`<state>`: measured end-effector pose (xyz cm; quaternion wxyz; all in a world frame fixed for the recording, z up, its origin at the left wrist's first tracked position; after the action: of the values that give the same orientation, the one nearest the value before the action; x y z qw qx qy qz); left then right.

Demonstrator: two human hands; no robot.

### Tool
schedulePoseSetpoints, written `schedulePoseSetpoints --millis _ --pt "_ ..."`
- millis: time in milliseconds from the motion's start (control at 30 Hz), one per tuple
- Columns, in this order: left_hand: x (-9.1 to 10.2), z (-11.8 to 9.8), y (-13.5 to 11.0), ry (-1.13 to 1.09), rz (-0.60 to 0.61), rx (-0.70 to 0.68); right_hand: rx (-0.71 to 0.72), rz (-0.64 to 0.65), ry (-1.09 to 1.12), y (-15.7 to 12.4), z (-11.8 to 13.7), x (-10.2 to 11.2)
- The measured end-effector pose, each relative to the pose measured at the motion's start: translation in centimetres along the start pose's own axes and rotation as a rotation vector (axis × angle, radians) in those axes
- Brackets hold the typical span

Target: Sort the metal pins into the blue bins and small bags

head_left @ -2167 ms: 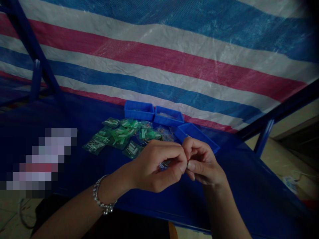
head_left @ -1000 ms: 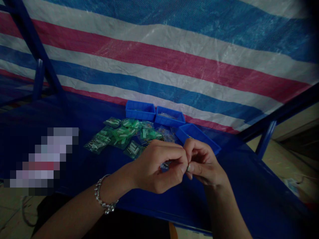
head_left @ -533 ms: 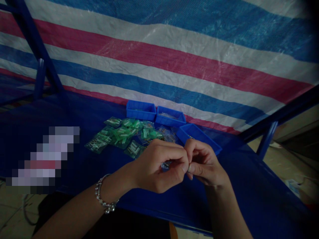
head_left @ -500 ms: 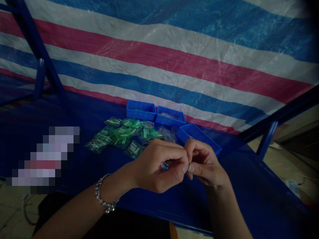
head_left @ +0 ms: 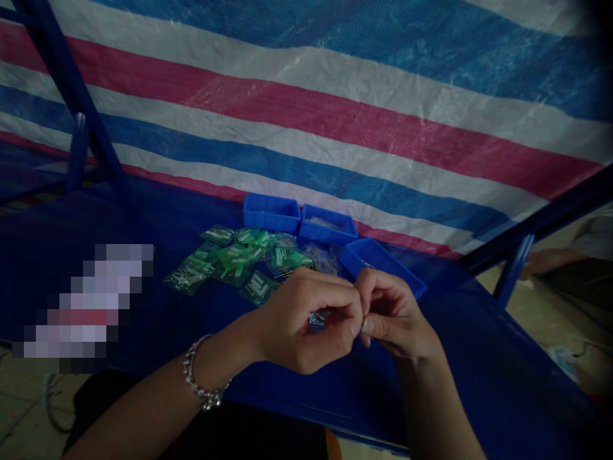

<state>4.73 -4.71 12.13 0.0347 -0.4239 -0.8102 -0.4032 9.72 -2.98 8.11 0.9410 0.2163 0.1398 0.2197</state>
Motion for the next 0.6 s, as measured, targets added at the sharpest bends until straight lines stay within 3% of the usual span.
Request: schedulePoseSetpoints --millis 600 --pt "0.02 0.31 -0.08 -0.002 0.008 0.042 -0.010 0.012 0.015 0.02 -0.02 -0.21"
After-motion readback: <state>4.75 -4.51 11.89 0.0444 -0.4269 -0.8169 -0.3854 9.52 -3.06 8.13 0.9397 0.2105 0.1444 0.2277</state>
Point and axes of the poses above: each hand's wrist, its own y-axis towards the middle knuckle, its own x-axis out of the back of the hand, z = x × y, the point moved 10 cm from there along y, towards the middle knuckle, and after that the axes turned 4 degrees about x, right-handed, at the moved point
